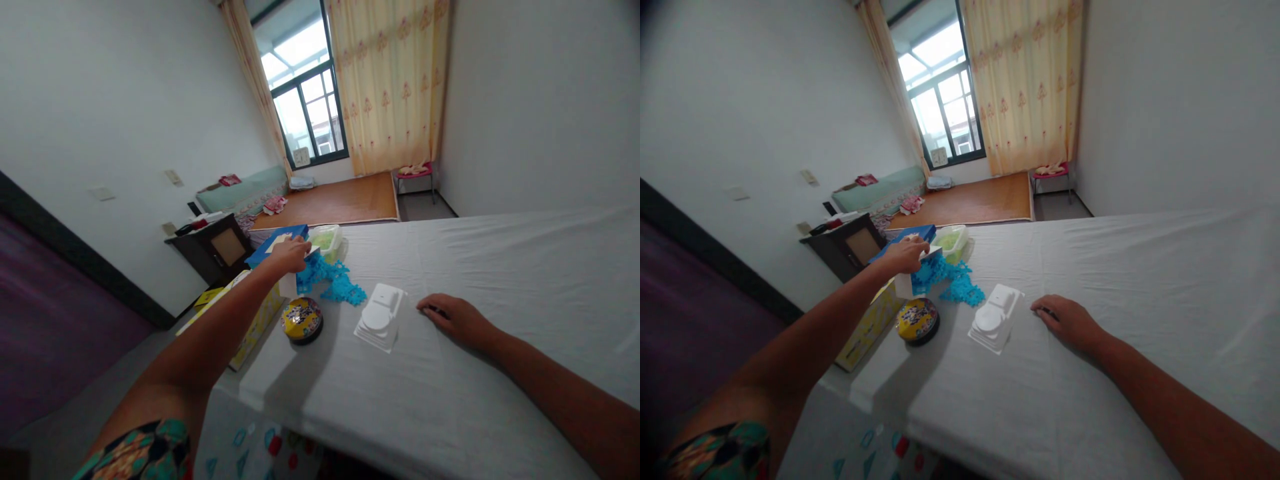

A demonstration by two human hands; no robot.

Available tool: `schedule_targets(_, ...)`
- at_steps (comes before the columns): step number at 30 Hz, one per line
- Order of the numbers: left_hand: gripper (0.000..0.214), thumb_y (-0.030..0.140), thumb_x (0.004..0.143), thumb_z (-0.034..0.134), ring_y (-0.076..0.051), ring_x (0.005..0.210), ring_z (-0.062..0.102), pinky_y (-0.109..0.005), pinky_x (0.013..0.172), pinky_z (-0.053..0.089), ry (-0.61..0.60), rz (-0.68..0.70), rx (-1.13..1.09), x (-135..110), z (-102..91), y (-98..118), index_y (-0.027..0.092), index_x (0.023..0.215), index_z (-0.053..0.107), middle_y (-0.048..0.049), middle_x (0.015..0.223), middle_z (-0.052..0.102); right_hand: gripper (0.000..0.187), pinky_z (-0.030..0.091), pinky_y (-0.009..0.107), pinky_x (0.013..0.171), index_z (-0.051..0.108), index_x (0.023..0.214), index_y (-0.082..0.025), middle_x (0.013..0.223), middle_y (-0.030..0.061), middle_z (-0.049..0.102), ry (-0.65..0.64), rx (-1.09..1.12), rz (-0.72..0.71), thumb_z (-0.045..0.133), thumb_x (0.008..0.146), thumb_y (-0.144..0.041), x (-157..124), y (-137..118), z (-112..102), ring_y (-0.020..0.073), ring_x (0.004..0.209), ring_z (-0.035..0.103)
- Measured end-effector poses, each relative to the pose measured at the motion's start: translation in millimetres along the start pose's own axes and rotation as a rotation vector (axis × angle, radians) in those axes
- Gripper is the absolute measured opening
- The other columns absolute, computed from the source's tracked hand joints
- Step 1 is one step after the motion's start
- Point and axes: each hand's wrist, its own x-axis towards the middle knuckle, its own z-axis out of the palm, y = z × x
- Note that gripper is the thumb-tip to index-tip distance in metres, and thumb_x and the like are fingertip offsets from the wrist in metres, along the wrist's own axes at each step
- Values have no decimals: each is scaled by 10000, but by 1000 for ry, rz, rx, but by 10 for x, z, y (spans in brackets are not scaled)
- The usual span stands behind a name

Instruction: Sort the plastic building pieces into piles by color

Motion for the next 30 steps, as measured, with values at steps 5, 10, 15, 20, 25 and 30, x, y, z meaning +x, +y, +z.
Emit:
schedule_targets(5, 380, 156, 803, 523, -325, 1162, 463, -424, 807, 492, 178, 60, 81, -187, -26, 199, 249, 1162, 602, -121, 1266, 533, 278, 499, 378, 840, 685, 987, -226, 1003, 69, 712, -5, -12, 3, 452, 899, -349, 1, 18, 9, 225, 908, 652)
schedule_targets(10, 367, 122, 831, 484, -330, 1189, 439, -470, 856, 459, 255, 41, 128, -289, 33, 239, 233, 1157, 611, -131, 1281, 531, 269, 499, 377, 852, 684, 983, -229, 1012, 70, 710, -3, -8, -10, 452, 899, -338, -2, 40, 18, 222, 923, 648)
schedule_targets(15, 355, 111, 838, 454, -339, 1226, 423, -520, 911, 430, 388, 20, 53, -325, -24, 183, 222, 1130, 623, -133, 1344, 502, 265, 498, 373, 866, 687, 982, -228, 1009, 71, 712, 3, 6, -37, 460, 892, -330, -3, 36, 15, 219, 930, 646)
schedule_targets(20, 497, 97, 758, 511, -250, 1176, 502, -378, 924, 469, 452, -4, -311, -108, -167, 282, 295, 1211, 565, -38, 1314, 544, 258, 492, 362, 864, 684, 987, -223, 1020, 69, 708, -7, -7, -32, 461, 891, -311, 2, 44, 21, 214, 937, 641)
schedule_targets(25, 527, 114, 751, 494, -200, 1075, 593, -313, 918, 472, 386, -83, -663, 494, 57, 694, 241, 1261, 527, -55, 1289, 579, 253, 488, 352, 853, 684, 991, -219, 1008, 70, 707, -9, -25, -20, 469, 883, -295, 14, 36, 17, 210, 927, 637)
schedule_targets(30, 425, 193, 830, 495, -229, 1165, 576, -346, 965, 453, 243, -154, -789, 918, 373, 1223, 161, 1253, 533, -132, 1269, 607, 249, 490, 355, 863, 681, 985, -215, 993, 72, 707, -21, -15, -56, 460, 886, -275, 19, 16, -7, 208, 932, 635)
